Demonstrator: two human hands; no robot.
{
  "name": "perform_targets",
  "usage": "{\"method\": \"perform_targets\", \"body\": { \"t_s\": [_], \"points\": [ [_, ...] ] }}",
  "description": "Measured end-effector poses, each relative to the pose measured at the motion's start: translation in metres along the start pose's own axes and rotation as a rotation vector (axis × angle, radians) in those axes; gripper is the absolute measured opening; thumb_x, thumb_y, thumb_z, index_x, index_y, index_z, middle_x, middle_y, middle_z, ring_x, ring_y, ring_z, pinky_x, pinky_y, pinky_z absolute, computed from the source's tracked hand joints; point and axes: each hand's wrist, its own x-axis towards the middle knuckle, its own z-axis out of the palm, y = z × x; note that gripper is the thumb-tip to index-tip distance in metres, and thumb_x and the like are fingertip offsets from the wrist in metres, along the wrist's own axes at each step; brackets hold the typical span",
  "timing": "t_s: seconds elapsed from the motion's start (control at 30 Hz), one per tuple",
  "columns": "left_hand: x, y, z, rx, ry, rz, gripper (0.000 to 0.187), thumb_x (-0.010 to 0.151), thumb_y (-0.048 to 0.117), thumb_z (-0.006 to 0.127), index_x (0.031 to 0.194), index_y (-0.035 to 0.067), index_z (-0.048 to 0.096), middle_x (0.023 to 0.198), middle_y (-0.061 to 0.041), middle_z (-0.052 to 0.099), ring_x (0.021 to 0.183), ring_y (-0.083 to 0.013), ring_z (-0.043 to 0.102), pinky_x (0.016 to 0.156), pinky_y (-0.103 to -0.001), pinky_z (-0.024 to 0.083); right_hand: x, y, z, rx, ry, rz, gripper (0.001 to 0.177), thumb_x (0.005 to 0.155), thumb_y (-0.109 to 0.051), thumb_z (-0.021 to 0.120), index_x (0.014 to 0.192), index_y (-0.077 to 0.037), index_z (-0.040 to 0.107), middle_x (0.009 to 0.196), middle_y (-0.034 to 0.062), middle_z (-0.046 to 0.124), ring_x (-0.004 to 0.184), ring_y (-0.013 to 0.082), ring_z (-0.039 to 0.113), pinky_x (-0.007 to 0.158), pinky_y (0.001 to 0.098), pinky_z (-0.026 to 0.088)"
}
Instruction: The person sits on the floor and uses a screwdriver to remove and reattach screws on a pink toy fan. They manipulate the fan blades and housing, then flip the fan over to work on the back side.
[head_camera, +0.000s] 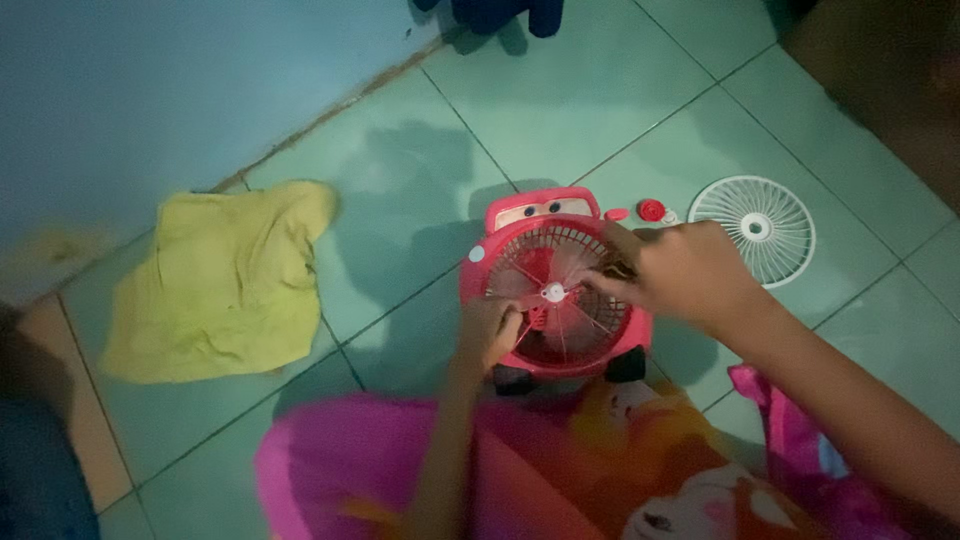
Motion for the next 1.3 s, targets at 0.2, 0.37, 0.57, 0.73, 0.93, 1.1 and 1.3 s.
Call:
{"method": "perform_targets", "body": {
  "t_s": [0.2,0.37,0.57,0.73,0.93,1.1,1.3],
  "points": [
    [0.010,0.032,-0.015,-0.082,0.120,-0.014,0.026,0.103,0.025,0.056,0.107,-0.001,0.063,0.103,-0.020,0.068,0.086,-0.0384,0.068,0.069,-0.044,0.054,-0.003,0.007,0.009,0.247,0.350,-0.112,0.054,0.085,-0.043,0.072,0.129,-0.010,0.066,0.066,0.0145,0.070,0.048,0.0330,0.067,0.046,0.0417,0.055],
    [0.019,0.039,-0.019,-0.086,0.022,-0.072,0.035,0.107,0.033,0.048,0.112,0.001,0.062,0.107,-0.018,0.064,0.098,-0.0375,0.065,0.085,-0.047,0.051,-0.002,0.007,0.014,0.273,0.240,-0.074,0.051,0.087,-0.040,0.072,0.129,-0.012,0.065,0.066,0.0141,0.071,0.048,0.0298,0.068,0.048,0.0405,0.056],
    [0.016,0.033,-0.016,-0.098,-0.018,-0.089,0.044,0.112,0.033,0.036,0.101,0.004,0.067,0.100,-0.017,0.064,0.097,-0.0371,0.065,0.087,-0.047,0.050,-0.004,0.012,0.010,0.316,0.345,-0.097,0.049,0.085,-0.039,0.074,0.124,-0.009,0.069,0.071,0.0141,0.071,0.051,0.0301,0.068,0.048,0.0398,0.056],
    [0.012,0.020,-0.005,-0.196,0.040,-0.046,0.042,0.114,0.029,0.036,0.100,0.004,0.066,0.100,-0.015,0.067,0.096,-0.0340,0.069,0.093,-0.046,0.052,-0.004,0.013,0.011,0.327,0.322,-0.093,0.040,0.087,-0.039,0.074,0.113,-0.008,0.071,0.073,0.0122,0.072,0.052,0.0277,0.069,0.049,0.0387,0.056],
    [0.012,0.027,-0.008,-0.155,0.017,-0.070,0.017,0.095,0.012,0.057,0.109,0.005,0.065,0.106,-0.013,0.065,0.099,-0.0323,0.069,0.087,-0.043,0.054,-0.005,0.011,0.012,0.342,0.375,-0.123,0.038,0.086,-0.037,0.075,0.109,-0.007,0.072,0.067,0.0122,0.070,0.049,0.0293,0.067,0.047,0.0406,0.054],
    [0.024,0.050,-0.015,-0.067,-0.012,-0.148,0.027,0.091,0.025,0.077,0.111,0.010,0.066,0.107,-0.009,0.066,0.096,-0.0268,0.071,0.084,-0.040,0.055,-0.003,0.010,0.016,0.338,0.440,-0.167,0.042,0.085,-0.037,0.075,0.112,-0.005,0.070,0.069,0.0135,0.069,0.051,0.0313,0.067,0.047,0.0412,0.054],
    [0.031,0.063,-0.018,-0.026,0.023,-0.006,0.039,0.089,0.032,0.080,0.118,0.010,0.066,0.114,-0.010,0.065,0.111,-0.0310,0.064,0.092,-0.045,0.055,-0.002,0.009,0.019,0.290,0.347,-0.141,0.041,0.084,-0.036,0.076,0.112,-0.008,0.068,0.068,0.0147,0.069,0.052,0.0339,0.067,0.049,0.0425,0.056]
  ]
}}
